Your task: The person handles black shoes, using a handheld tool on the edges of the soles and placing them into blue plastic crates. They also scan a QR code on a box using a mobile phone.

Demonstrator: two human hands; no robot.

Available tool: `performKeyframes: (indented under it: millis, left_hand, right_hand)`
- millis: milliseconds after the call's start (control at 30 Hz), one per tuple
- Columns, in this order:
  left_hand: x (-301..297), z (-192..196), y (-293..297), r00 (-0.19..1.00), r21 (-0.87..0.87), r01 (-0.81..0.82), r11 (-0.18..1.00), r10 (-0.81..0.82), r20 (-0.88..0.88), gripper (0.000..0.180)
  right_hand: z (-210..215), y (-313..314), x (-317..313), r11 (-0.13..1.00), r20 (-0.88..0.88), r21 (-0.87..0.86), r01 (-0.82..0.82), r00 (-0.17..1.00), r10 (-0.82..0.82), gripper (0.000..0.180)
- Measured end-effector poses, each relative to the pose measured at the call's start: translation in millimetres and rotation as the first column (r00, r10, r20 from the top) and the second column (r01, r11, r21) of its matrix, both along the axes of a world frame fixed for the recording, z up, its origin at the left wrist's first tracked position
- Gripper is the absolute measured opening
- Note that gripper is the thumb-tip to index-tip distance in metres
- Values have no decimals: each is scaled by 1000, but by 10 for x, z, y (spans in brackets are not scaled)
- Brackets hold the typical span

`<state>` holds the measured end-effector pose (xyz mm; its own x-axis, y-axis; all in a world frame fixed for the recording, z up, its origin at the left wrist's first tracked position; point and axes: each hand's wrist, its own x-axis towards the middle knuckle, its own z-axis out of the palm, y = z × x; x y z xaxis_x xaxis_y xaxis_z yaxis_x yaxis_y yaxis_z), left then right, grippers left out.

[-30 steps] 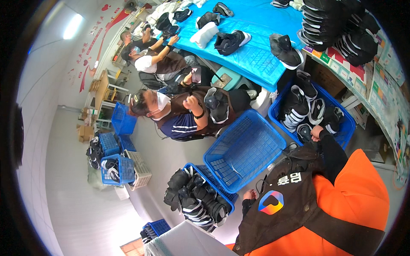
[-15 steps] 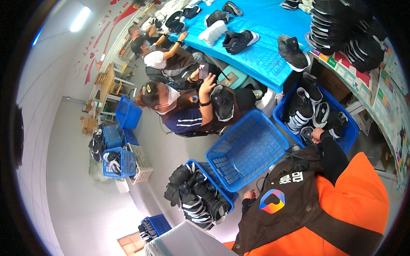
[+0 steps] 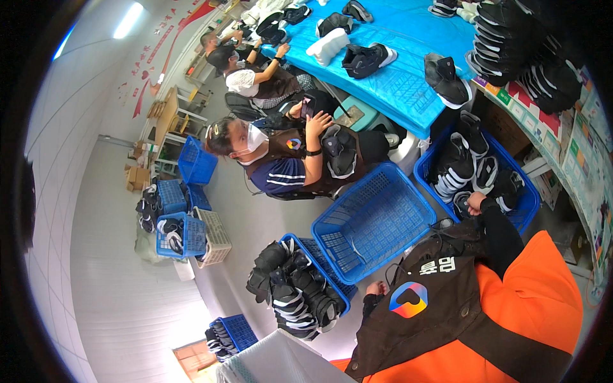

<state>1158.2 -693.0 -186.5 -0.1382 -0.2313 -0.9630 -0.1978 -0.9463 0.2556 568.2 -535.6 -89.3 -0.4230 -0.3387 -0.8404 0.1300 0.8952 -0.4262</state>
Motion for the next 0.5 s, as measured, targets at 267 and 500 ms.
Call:
performKeyframes:
  millis: [267,500]
  left_hand:
    - [-2,-16,11,1000,7,-2,1000,2,-1,22]
    - [-28,-39,-19,1000,3,-11,1000,11,-13,21]
  right_hand:
    - [-26,54,13,998,-2,34,-54,999,54,31]
    - [13,-11,-30,996,9,23,-85,996,84,33]
